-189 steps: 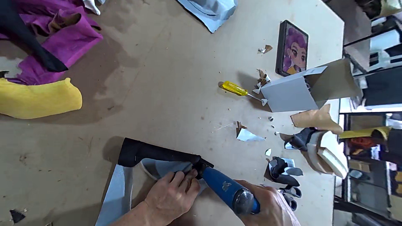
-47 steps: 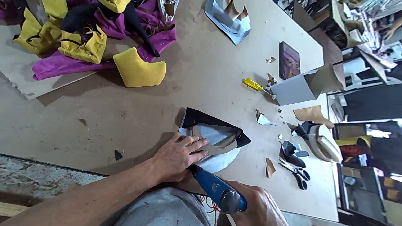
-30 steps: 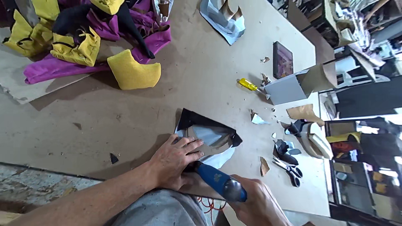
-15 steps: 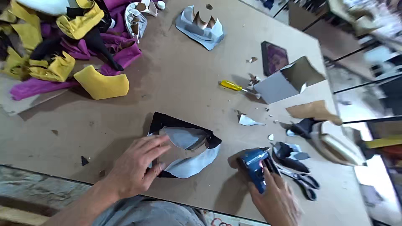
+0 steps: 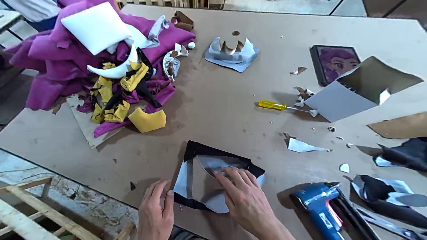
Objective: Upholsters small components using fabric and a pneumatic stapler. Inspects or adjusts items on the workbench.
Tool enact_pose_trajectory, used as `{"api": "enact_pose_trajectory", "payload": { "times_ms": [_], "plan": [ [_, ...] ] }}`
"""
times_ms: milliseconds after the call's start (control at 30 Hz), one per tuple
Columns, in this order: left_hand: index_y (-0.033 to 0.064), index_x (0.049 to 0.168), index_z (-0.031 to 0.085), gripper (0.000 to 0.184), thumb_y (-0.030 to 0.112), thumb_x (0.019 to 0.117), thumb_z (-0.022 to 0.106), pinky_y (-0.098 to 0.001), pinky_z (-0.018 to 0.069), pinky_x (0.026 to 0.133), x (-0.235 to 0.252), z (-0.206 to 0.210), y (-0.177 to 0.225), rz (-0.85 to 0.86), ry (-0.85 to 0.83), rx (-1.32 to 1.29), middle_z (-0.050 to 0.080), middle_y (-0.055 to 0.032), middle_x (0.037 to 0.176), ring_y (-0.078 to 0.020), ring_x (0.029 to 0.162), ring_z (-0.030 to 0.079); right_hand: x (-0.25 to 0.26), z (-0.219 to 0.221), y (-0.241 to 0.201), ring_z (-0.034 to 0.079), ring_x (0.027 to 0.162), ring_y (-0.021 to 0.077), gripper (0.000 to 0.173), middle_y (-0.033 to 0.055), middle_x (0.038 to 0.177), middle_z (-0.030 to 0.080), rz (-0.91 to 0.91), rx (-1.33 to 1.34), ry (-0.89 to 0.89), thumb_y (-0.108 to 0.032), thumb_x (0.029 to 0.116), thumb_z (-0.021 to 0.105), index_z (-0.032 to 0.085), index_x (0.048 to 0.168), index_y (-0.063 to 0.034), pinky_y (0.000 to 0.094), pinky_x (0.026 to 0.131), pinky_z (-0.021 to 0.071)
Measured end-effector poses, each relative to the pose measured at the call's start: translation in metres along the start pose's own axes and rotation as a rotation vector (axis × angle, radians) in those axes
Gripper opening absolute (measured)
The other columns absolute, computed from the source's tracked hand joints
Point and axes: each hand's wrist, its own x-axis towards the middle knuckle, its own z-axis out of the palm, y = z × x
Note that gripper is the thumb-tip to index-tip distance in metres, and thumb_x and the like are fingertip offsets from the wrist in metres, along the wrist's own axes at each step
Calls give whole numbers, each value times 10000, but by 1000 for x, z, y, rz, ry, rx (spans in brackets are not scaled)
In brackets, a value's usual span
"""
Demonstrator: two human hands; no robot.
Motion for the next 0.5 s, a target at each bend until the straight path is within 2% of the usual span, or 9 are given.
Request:
{"api": "enact_pose_trajectory", "payload": {
  "times_ms": [100, 167, 233, 300, 333, 400, 433, 467, 500],
  "plan": [
    [69, 1421, 559, 488, 348, 1033, 460, -447, 606, 836, 29, 0, 0, -141, -229, -48, 708, -78, 1217, -205, 969, 719, 5, 6, 5, 690, 1130, 241, 587, -8, 1153, 741, -34, -59, -57, 33, 798, 620, 695, 1307, -250, 615, 1050, 458],
    [68, 1444, 518, 461, 229, 1016, 466, -434, 599, 860, 47, 1, 0, -171, -341, -159, 722, -62, 1194, -194, 974, 723, 19, -3, 12, 693, 1143, 238, 543, -10, 1130, 754, -60, -2, -138, 91, 795, 620, 736, 1221, -225, 654, 1086, 414],
    [37, 1427, 495, 468, 100, 964, 484, -396, 611, 845, 55, 4, -1, -116, -391, -271, 716, -69, 1167, -179, 955, 726, 40, -16, 22, 646, 1243, 243, 475, 2, 1177, 746, -57, 40, -248, 92, 820, 616, 749, 1169, -202, 671, 1142, 340],
    [9, 1380, 533, 476, 59, 907, 516, -380, 620, 801, 49, 11, -2, 103, -288, -129, 722, -59, 1132, -168, 926, 726, 58, -20, 34, 574, 1336, 224, 472, -16, 1248, 722, -57, -10, -310, 77, 848, 615, 749, 1188, -222, 595, 1191, 321],
    [-2, 1320, 589, 457, 72, 871, 541, -410, 619, 776, 45, 15, -5, 236, -187, -2, 731, -63, 1077, -198, 914, 725, 63, -19, 39, 518, 1389, 218, 476, -29, 1299, 698, -69, -39, -320, 68, 855, 612, 749, 1190, -242, 535, 1205, 333],
    [26, 1170, 685, 367, 139, 855, 533, -445, 596, 763, 42, 22, -13, 497, 22, 172, 727, -99, 1014, -266, 922, 716, 65, -17, 41, 434, 1460, 254, 490, 12, 1380, 650, -82, -53, -280, 76, 855, 630, 750, 1204, -247, 499, 1198, 364],
    [86, 1136, 699, 321, 168, 899, 500, -431, 570, 813, 44, 25, -16, 626, 102, 221, 724, -86, 1056, -259, 989, 697, 62, -17, 38, 425, 1467, 267, 518, 26, 1402, 635, -72, -51, -223, 86, 845, 641, 744, 1226, -249, 498, 1183, 388],
    [155, 1167, 681, 304, 178, 954, 464, -421, 527, 915, 46, 26, -19, 735, 129, 240, 706, -55, 1157, -241, 1125, 652, 54, -16, 33, 441, 1457, 272, 548, 30, 1410, 630, -52, -38, -145, 97, 831, 643, 733, 1248, -246, 499, 1157, 423],
    [217, 1251, 634, 330, 183, 996, 428, -424, 469, 1027, 51, 27, -21, 829, 102, 253, 663, -17, 1309, -218, 1288, 575, 45, -15, 25, 468, 1438, 263, 561, 19, 1412, 630, -21, -15, -67, 97, 827, 624, 722, 1265, -240, 489, 1124, 463]
  ]
}}
